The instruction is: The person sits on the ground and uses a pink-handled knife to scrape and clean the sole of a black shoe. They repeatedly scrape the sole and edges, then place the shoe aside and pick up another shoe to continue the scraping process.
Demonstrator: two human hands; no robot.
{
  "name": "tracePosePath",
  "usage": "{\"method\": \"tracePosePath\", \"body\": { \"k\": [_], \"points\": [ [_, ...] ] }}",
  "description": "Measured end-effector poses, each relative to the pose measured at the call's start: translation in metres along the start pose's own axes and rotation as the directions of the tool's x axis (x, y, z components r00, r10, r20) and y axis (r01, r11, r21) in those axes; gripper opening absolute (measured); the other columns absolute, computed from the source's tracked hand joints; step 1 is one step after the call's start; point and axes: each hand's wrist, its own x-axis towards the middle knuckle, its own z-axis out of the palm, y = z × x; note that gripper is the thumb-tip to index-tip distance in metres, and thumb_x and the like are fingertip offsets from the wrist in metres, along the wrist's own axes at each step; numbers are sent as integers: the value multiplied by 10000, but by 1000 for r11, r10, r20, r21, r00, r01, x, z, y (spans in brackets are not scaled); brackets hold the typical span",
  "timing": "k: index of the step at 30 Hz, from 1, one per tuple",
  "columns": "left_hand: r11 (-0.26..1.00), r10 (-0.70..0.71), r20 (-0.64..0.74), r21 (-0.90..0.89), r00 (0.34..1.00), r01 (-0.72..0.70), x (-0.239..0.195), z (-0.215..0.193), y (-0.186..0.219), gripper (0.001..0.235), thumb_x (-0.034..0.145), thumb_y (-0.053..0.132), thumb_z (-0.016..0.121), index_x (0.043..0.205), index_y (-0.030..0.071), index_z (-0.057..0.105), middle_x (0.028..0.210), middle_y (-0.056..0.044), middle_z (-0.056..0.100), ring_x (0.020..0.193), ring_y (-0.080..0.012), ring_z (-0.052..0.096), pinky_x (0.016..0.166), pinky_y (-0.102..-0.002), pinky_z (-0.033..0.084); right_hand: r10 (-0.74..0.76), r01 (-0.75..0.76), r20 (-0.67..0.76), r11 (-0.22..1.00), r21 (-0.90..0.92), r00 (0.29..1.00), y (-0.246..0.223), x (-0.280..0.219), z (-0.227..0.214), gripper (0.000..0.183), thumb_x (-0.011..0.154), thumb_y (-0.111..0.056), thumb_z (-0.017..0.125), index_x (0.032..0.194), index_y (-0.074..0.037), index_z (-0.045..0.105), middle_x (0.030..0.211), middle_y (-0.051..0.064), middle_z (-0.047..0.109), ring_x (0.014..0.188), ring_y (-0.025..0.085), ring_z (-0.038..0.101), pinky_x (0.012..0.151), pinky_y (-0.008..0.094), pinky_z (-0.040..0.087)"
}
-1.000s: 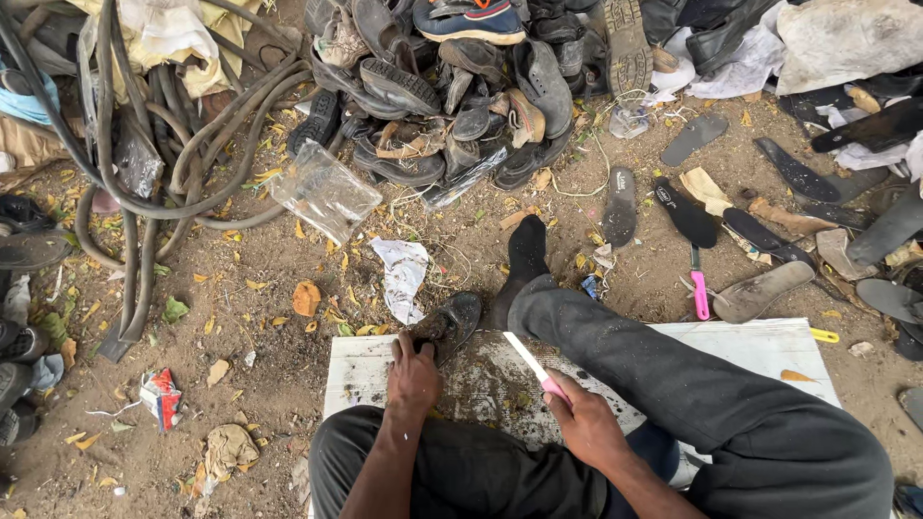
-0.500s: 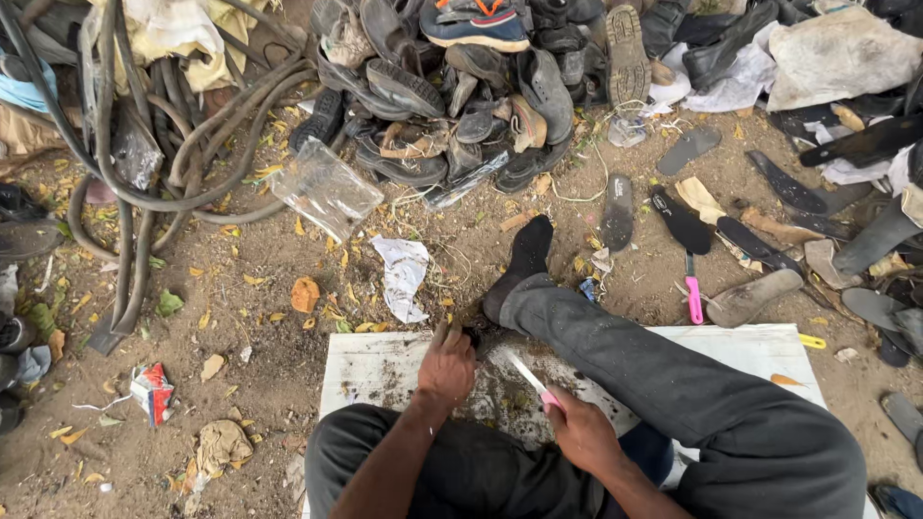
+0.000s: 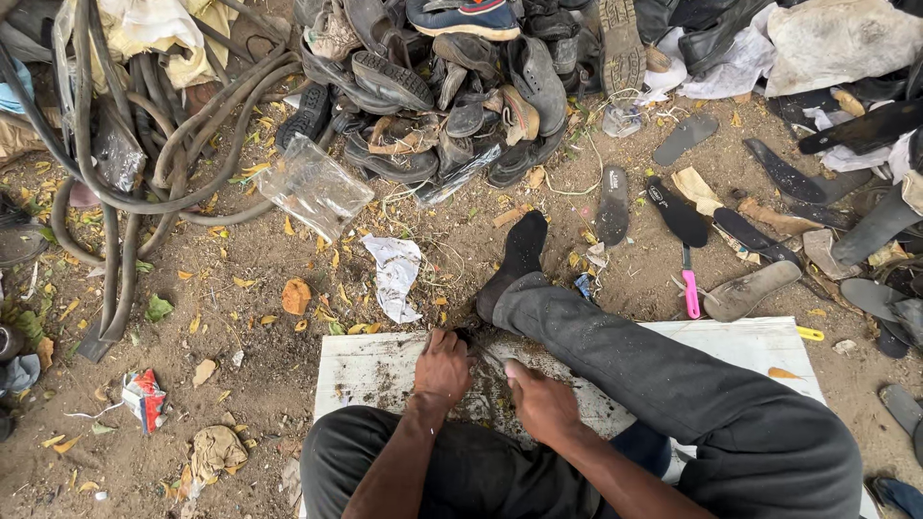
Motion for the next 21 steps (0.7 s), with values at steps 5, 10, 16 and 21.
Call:
{"method": "tracePosePath", "body": {
  "k": [5,10,16,21],
  "points": [
    [999,12,-122,-38,992,-16,-5,5,-4,285,822,153,722,1048,-15,682,1145,-166,641,1172,-309,547,1048,-405,474,-203,188,-196,978,-93,959,-18,34,17,395,960,-136,596,1344,-44,585,811,181,733,609,332,701,535,487,544],
    [979,-47,-166,-201,985,13,-2,4,-5,254,827,225,758,953,9,712,1104,-129,654,1154,-285,562,876,-425,567,-225,202,-204,971,-128,953,-5,16,37,562,876,-61,562,1430,26,525,817,201,725,527,298,692,513,447,548],
    [986,-65,-122,-160,990,46,2,5,-11,265,865,260,754,932,6,722,1079,-114,662,1087,-236,601,807,-404,608,-146,129,-151,984,-120,978,-10,13,50,529,919,-63,556,1425,59,459,810,222,729,480,275,671,388,423,505],
    [987,-43,-162,-161,986,16,6,12,-17,249,826,234,760,939,14,726,1083,-104,669,1057,-240,613,739,-405,611,-129,103,-136,978,-182,982,-18,34,64,704,807,71,525,1502,64,411,861,259,714,502,258,675,382,401,510]
  ]
}}
